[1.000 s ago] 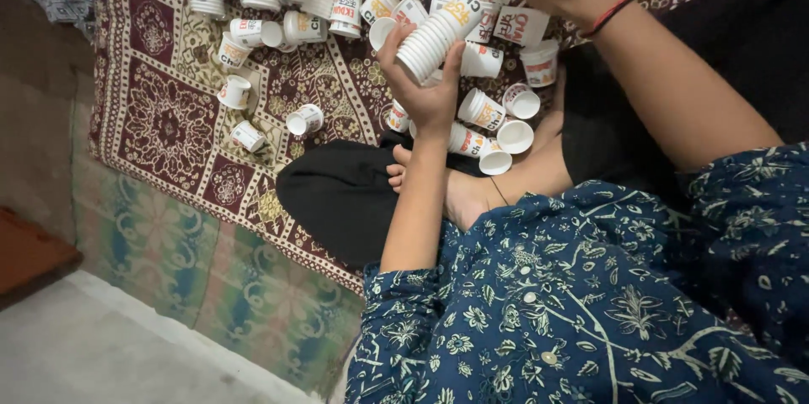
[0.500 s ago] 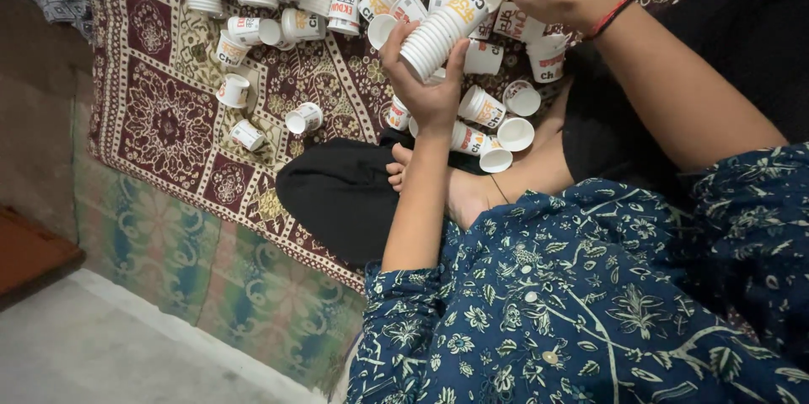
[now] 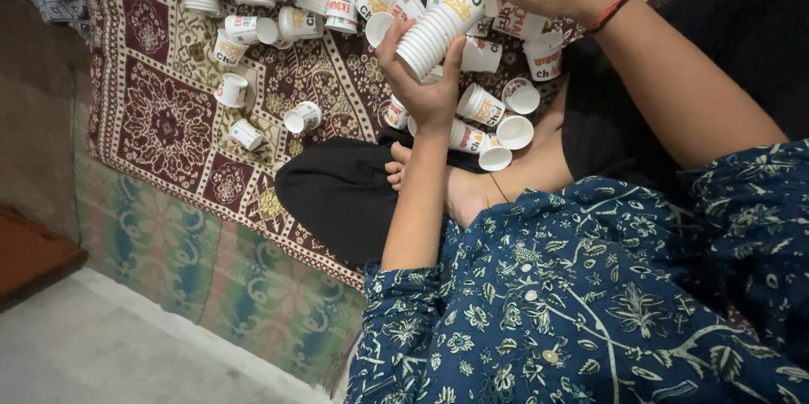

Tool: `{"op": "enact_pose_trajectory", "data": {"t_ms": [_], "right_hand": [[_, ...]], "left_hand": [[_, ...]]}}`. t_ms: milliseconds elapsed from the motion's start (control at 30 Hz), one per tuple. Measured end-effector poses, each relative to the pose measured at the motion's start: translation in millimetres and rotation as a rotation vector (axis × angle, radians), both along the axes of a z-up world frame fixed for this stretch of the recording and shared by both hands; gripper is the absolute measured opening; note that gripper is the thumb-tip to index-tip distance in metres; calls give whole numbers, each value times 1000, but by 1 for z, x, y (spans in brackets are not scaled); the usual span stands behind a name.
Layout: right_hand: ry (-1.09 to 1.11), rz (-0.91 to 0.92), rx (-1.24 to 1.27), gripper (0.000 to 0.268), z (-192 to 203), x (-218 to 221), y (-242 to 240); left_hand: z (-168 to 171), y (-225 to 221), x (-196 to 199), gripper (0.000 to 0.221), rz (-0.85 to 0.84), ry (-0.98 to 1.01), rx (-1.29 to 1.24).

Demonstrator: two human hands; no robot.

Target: The recorder is stacking, counting, and organizing paper cups for packaging.

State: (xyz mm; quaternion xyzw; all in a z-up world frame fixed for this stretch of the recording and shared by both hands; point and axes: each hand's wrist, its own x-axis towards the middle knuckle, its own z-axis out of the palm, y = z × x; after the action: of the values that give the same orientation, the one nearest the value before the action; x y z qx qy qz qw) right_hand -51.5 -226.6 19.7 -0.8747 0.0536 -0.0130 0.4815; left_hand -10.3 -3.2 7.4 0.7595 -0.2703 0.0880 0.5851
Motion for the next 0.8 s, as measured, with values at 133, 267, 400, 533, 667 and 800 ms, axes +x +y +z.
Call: {"op": "enact_pose_trajectory", "data": {"t_ms": [133,267,400,533,667,800], "right_hand": [[74,0,-22,42,15,0,6],[12,-12,-60,42,3,0,5],[-139,4,-60,40,-3,2,9],[-60,-32,-27,38,7,7,17],[-95,-37,-71,38,-3,8,22],[-149,-64,-73,36,-6,8,29]], "left_hand": [[2,-1,0,79,-35,-10,-2],[1,-1,-1,81,-45,31,-17],[4,-2,-3,81,-83,-2,4],[1,-3,-4,82,-118,29,-25],[2,-3,-4,84,-118,33,-21],[4,-4,-4,83,-107,22,12]]}}
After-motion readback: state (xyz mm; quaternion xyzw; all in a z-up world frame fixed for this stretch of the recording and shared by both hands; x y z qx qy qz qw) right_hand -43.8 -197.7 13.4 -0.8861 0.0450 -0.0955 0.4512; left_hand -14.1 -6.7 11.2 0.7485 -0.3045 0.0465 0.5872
